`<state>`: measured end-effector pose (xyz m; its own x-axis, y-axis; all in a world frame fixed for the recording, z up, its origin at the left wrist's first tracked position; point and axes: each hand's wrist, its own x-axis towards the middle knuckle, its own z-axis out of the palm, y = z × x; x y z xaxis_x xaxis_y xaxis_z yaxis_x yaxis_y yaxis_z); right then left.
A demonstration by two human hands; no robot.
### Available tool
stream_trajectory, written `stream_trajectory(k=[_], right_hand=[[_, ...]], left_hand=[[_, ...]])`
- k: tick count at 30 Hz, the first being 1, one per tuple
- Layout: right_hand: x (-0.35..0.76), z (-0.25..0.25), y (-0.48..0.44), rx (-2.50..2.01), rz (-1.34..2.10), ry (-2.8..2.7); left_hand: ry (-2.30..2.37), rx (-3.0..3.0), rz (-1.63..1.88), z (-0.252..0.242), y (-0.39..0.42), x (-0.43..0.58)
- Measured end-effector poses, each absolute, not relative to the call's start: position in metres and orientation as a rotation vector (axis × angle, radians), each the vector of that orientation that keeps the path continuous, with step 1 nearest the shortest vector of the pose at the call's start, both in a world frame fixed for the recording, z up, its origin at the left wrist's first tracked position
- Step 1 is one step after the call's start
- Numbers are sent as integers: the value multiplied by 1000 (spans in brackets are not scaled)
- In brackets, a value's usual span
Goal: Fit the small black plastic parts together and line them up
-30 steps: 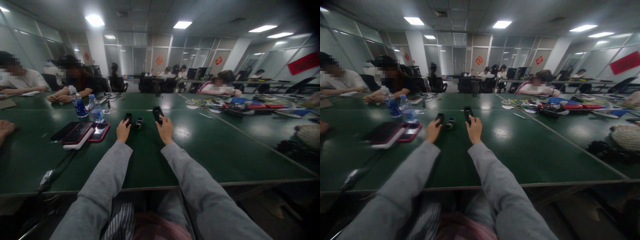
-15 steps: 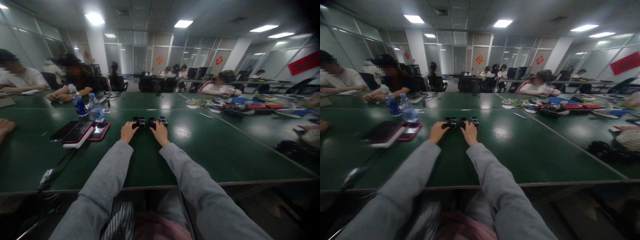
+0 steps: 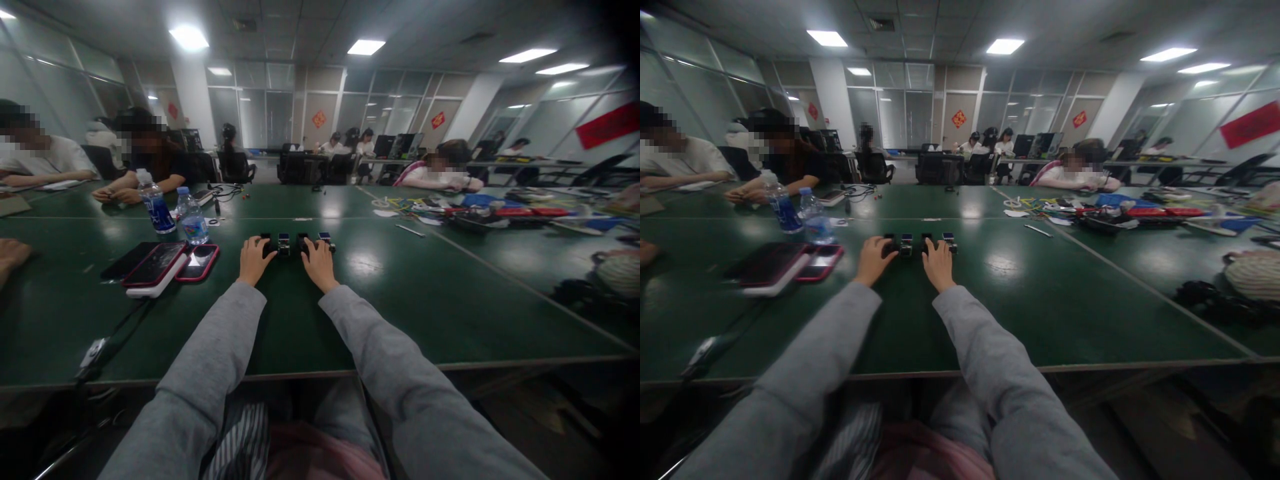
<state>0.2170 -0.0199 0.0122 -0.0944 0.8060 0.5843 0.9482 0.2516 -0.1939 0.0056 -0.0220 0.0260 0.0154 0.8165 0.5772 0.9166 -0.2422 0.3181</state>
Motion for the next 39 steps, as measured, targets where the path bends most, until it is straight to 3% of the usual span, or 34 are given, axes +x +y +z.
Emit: stream_trajectory(k=[6, 26, 39], right_hand=[[210, 17, -27, -1437, -357, -2055], [211, 6, -22, -1458, -355, -2193], [222, 0, -13, -1599, -164, -2058]], left_hand=[[-1605, -2310, -923, 33, -28, 14], [-1459, -2487, -844, 21, -21, 14], [-1842, -2117, -1029, 22, -19, 3]])
